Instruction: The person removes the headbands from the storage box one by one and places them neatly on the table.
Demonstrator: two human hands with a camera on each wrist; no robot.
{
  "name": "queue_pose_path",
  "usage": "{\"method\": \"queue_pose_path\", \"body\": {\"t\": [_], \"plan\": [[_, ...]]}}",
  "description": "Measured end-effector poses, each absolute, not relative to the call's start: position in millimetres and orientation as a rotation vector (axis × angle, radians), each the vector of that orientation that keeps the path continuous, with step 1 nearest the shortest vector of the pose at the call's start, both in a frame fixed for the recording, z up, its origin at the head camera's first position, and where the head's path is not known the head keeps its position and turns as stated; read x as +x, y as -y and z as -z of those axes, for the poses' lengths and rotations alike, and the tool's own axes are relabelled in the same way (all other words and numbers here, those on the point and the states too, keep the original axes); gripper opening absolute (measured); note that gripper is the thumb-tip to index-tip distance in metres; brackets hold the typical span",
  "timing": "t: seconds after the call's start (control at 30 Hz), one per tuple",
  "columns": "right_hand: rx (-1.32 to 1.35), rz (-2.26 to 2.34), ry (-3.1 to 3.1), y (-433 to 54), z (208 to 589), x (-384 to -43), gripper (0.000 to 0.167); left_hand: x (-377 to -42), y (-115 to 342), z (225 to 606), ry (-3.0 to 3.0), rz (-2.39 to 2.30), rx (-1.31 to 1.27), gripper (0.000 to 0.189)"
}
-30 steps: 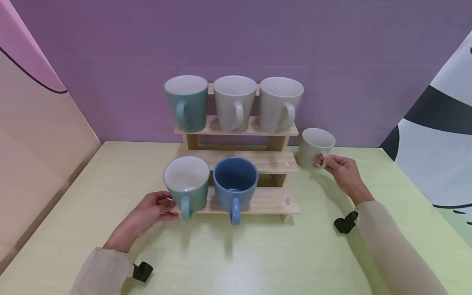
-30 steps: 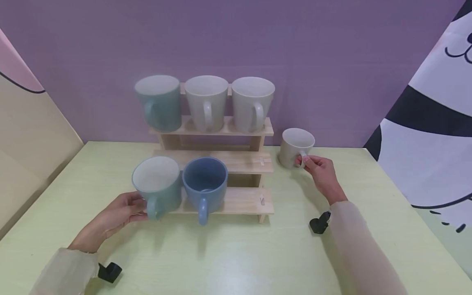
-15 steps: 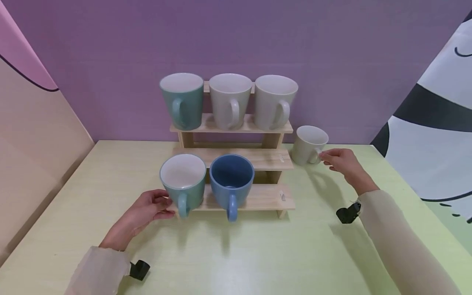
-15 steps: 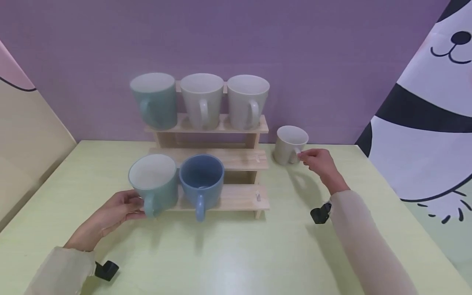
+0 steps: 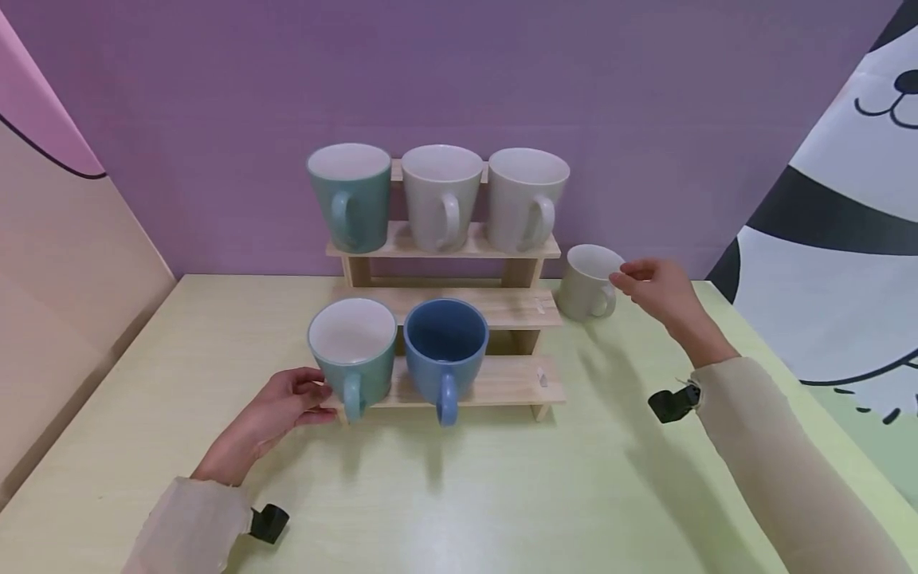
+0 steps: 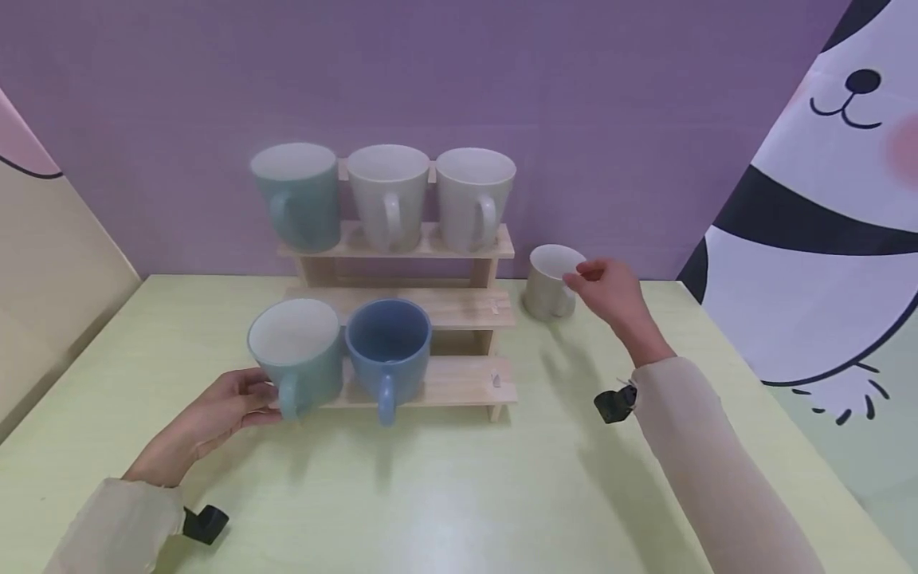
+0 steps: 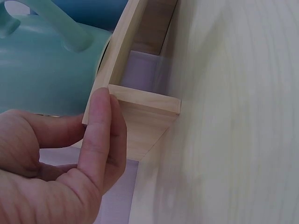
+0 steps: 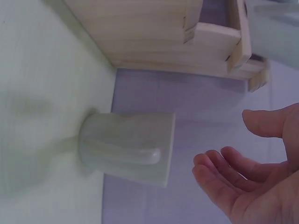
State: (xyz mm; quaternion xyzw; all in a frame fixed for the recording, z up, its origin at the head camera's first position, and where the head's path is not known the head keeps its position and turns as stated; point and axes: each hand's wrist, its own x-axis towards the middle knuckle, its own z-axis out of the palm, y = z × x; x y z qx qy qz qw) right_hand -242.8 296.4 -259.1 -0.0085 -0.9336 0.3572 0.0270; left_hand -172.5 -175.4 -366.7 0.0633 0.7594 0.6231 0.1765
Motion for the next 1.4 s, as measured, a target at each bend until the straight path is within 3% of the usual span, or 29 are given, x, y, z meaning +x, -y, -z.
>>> {"method": "queue_pose_path", "body": {"t": [0.53,1.13,1.4], "plan": [[0.067,-1.055,2.803,-245.8,220.0,-226.8,0.049,-174.3,178.0,367.8,-2.154,-1.765,0.165,0.042],[0.153,-1.379,2.752,-200.5,192.5,-221.9,0.054,-173.3,180.0,368.0,-2.157,-1.765,0.153,0.042],[0.174,-1.461,2.677,-190.4,188.1,-227.4,0.046,-174.3,178.2,368.1,-2.142,-1.793,0.16,0.041]]}}
